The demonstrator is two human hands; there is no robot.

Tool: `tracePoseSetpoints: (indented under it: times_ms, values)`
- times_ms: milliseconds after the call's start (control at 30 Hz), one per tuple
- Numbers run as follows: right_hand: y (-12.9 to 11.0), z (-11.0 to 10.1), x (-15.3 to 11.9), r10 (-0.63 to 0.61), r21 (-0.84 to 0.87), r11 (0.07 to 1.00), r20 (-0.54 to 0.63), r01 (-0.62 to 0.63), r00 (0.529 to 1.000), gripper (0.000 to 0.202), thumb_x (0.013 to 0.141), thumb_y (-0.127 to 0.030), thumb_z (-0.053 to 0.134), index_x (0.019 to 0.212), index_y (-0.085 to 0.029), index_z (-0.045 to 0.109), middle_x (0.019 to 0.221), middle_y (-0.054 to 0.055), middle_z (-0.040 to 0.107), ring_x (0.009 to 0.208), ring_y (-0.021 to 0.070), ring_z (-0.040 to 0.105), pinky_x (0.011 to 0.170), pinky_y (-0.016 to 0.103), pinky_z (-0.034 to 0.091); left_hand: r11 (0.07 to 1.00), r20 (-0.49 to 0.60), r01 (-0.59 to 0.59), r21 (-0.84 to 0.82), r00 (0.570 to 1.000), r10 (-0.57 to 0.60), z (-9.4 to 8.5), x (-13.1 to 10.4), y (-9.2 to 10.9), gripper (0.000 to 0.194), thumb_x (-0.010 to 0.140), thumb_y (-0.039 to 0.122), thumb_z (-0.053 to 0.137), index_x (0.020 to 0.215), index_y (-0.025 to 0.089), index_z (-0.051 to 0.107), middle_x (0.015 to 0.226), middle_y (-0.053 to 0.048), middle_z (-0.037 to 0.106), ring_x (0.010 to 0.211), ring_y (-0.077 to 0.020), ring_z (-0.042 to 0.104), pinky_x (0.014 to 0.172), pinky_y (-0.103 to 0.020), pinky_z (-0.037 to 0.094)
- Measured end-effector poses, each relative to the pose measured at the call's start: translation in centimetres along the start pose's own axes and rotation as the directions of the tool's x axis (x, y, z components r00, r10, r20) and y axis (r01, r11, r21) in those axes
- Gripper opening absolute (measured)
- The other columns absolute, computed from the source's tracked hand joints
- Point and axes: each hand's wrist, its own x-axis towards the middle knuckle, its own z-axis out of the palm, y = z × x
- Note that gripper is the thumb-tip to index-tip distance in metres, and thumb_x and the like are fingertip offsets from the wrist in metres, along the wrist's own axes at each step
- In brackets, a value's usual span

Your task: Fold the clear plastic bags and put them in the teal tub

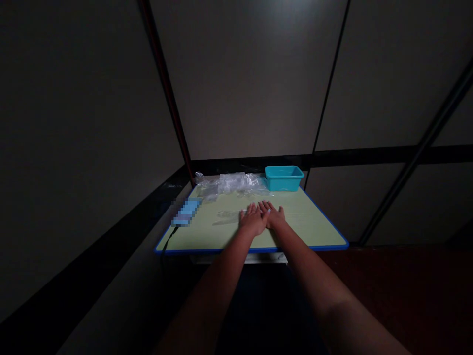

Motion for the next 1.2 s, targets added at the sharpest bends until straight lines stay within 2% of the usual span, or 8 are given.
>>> tracePoseSetpoints:
  times_ms: [67, 167, 333, 533, 767, 867, 1033, 1200]
  values:
    - [0.2, -0.1, 0.0, -0.026, -0.022, 0.999, 0.020, 0.027, 0.999, 0.065, 0.090, -0.044, 0.028, 0.148, -0.027, 0.004, 0.155, 0.001, -0.003, 0.141, 0.0252, -0.001, 0.105, 0.059, 0.013, 1.000, 0.018, -0.005, -0.028, 1.000, 0.006, 0.2, 0.9, 0.7, 0.078, 0.087, 0.060, -0.005, 0.146, 0.017, 0.020, 0.153, -0.006, 0.017, 0.141, -0.0194, 0.012, 0.112, -0.048, 0.014]
    - [0.2, 0.0, 0.2, -0.025, 0.002, 1.000, 0.029, 0.024, 0.999, 0.067, 0.090, -0.046, 0.026, 0.148, -0.025, 0.003, 0.155, 0.003, -0.004, 0.141, 0.0262, 0.000, 0.104, 0.061, 0.013, 0.999, 0.027, 0.016, -0.036, 1.000, -0.015, 0.6, 1.7, 0.2, 0.077, 0.086, 0.060, -0.005, 0.146, 0.018, 0.021, 0.153, -0.004, 0.019, 0.141, -0.0191, 0.015, 0.112, -0.048, 0.016]
    - [-0.3, 0.5, 0.6, 0.036, 0.046, 0.998, 0.002, -0.036, 0.999, 0.060, 0.092, -0.041, 0.012, 0.148, -0.024, 0.002, 0.155, 0.002, -0.001, 0.141, 0.0225, 0.001, 0.104, 0.062, 0.009, 0.992, 0.000, 0.125, 0.013, 0.992, -0.125, 0.8, 1.3, -2.2, 0.073, 0.085, 0.065, 0.001, 0.145, 0.029, 0.022, 0.154, -0.001, 0.013, 0.142, -0.0229, 0.007, 0.111, -0.054, 0.010]
    - [-0.4, 0.7, 0.8, 0.055, 0.047, 0.997, 0.004, -0.056, 0.998, 0.058, 0.092, -0.036, 0.011, 0.148, -0.025, 0.002, 0.155, 0.000, 0.000, 0.141, 0.0207, 0.000, 0.105, 0.061, 0.007, 0.964, -0.028, 0.258, 0.072, 0.966, -0.256, 0.3, 0.4, -5.1, 0.070, 0.084, 0.067, 0.011, 0.145, 0.034, 0.022, 0.155, -0.001, 0.011, 0.141, -0.0291, 0.007, 0.110, -0.054, 0.012]
    - [-0.4, 0.5, 0.6, 0.056, 0.058, 0.997, 0.003, -0.056, 0.998, 0.057, 0.092, -0.035, 0.012, 0.148, -0.026, 0.004, 0.155, -0.001, 0.002, 0.141, 0.0201, 0.003, 0.106, 0.061, 0.008, 0.933, -0.065, 0.342, 0.114, 0.939, -0.337, -0.9, -0.9, -9.1, 0.071, 0.086, 0.064, 0.015, 0.146, 0.028, 0.019, 0.155, -0.005, 0.010, 0.142, -0.0249, 0.007, 0.111, -0.052, 0.013]
    - [-0.3, 0.3, 0.5, 0.054, 0.059, 0.997, 0.009, -0.054, 0.999, 0.058, 0.092, -0.036, 0.012, 0.148, -0.025, 0.005, 0.155, -0.001, 0.001, 0.141, 0.0200, 0.003, 0.105, 0.061, 0.009, 0.924, -0.069, 0.361, 0.125, 0.932, -0.355, -1.4, -1.4, -10.3, 0.072, 0.086, 0.063, 0.014, 0.147, 0.025, 0.018, 0.154, -0.006, 0.009, 0.142, -0.0232, 0.007, 0.111, -0.052, 0.013]
    - [-0.3, 0.2, 0.4, 0.051, 0.056, 0.997, 0.017, -0.052, 0.999, 0.058, 0.092, -0.036, 0.012, 0.148, -0.025, 0.004, 0.155, -0.001, 0.001, 0.141, 0.0203, 0.002, 0.106, 0.061, 0.008, 0.914, -0.091, 0.383, 0.134, 0.923, -0.373, -1.5, -1.7, -10.4, 0.077, 0.085, 0.063, 0.011, 0.147, 0.018, 0.017, 0.154, -0.008, 0.009, 0.142, -0.0225, 0.005, 0.111, -0.053, 0.010]
    - [-0.3, 0.3, 0.3, 0.050, 0.052, 0.997, 0.009, -0.050, 0.999, 0.058, 0.092, -0.035, 0.011, 0.148, -0.025, 0.003, 0.155, -0.001, 0.001, 0.141, 0.0200, 0.002, 0.106, 0.061, 0.009, 0.838, -0.203, 0.532, 0.119, 0.840, -0.504, -1.3, -1.9, -10.1, 0.083, 0.085, 0.062, 0.011, 0.144, 0.004, 0.023, 0.152, -0.016, 0.013, 0.142, -0.0279, 0.000, 0.110, -0.057, 0.001]
